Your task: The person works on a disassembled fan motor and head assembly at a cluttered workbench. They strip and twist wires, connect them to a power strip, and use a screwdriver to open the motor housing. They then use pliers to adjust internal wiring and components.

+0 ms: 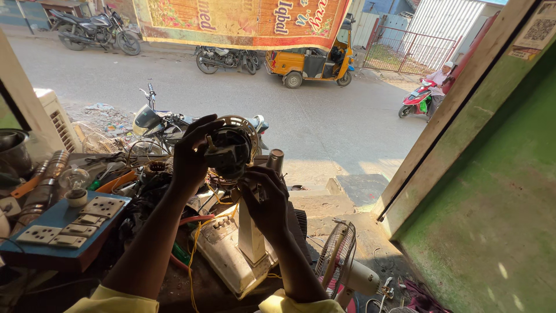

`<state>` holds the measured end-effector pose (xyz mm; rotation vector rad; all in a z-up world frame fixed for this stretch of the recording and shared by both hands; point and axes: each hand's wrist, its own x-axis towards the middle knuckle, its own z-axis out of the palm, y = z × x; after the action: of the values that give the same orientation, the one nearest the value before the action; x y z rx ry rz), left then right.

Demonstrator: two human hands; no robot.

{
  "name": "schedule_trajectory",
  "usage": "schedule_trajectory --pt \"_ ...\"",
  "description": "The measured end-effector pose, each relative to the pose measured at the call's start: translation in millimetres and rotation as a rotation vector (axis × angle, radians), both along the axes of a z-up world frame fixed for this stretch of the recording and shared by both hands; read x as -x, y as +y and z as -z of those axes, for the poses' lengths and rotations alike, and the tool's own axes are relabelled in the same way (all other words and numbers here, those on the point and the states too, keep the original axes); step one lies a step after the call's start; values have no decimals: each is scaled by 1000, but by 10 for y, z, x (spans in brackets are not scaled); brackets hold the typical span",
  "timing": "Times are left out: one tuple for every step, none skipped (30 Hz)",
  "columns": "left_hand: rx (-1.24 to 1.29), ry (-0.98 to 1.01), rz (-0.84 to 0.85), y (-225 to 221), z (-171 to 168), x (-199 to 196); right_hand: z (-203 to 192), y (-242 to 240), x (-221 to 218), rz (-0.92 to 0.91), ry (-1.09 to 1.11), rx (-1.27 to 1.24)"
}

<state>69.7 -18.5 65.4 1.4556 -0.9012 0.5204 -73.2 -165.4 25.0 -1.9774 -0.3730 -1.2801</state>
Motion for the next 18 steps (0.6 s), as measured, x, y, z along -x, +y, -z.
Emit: schedule_trajectory --pt "7 -181 -58 0 8 72 0 0 -5 -11 -5 21" --pt "45 -118 -29 14 19 138 1 2 -11 -21 -12 42" --pt "82 -56 1 50 36 201 3 3 -18 -31 -19 63" --pt "117 5 31 85 49 254 3 5 -29 -41 -3 47" --pt "110 -36 25 112 54 294 4 5 -40 -51 14 30" --pt "99 -81 22 134 49 315 9 5 -50 -57 26 12" --pt "89 -126 20 150 52 343 19 7 -52 -47 25 17" --pt "115 -96 131 164 54 371 24 10 -62 -35 19 21" --pt "141 -65 242 185 63 408 32 15 -65 -24 13 26" --pt "168 -36 353 205 69 443 35 22 -71 -24 -6 35" --pt "86 -114 272 216 85 490 40 31 -71 -24 -25 44" --pt "7 -193 189 221 108 543 41 35 -75 -26 -45 56" --pt "-73 -271 105 225 124 584 46 35 -76 -30 -19 29" --pt "-66 -332 77 204 127 603 55 30 -71 -31 7 -1" --pt "-59 -392 49 167 126 612 67 17 -73 -33 33 -31" --pt "-52 -449 21 147 137 626 87 -4 -71 -71 21 -34" --pt "-78 -436 -12 142 141 627 107 -35 -76 -109 9 -38" --pt "-103 -421 -44 126 140 620 130 -74 -82 -146 -3 -40"
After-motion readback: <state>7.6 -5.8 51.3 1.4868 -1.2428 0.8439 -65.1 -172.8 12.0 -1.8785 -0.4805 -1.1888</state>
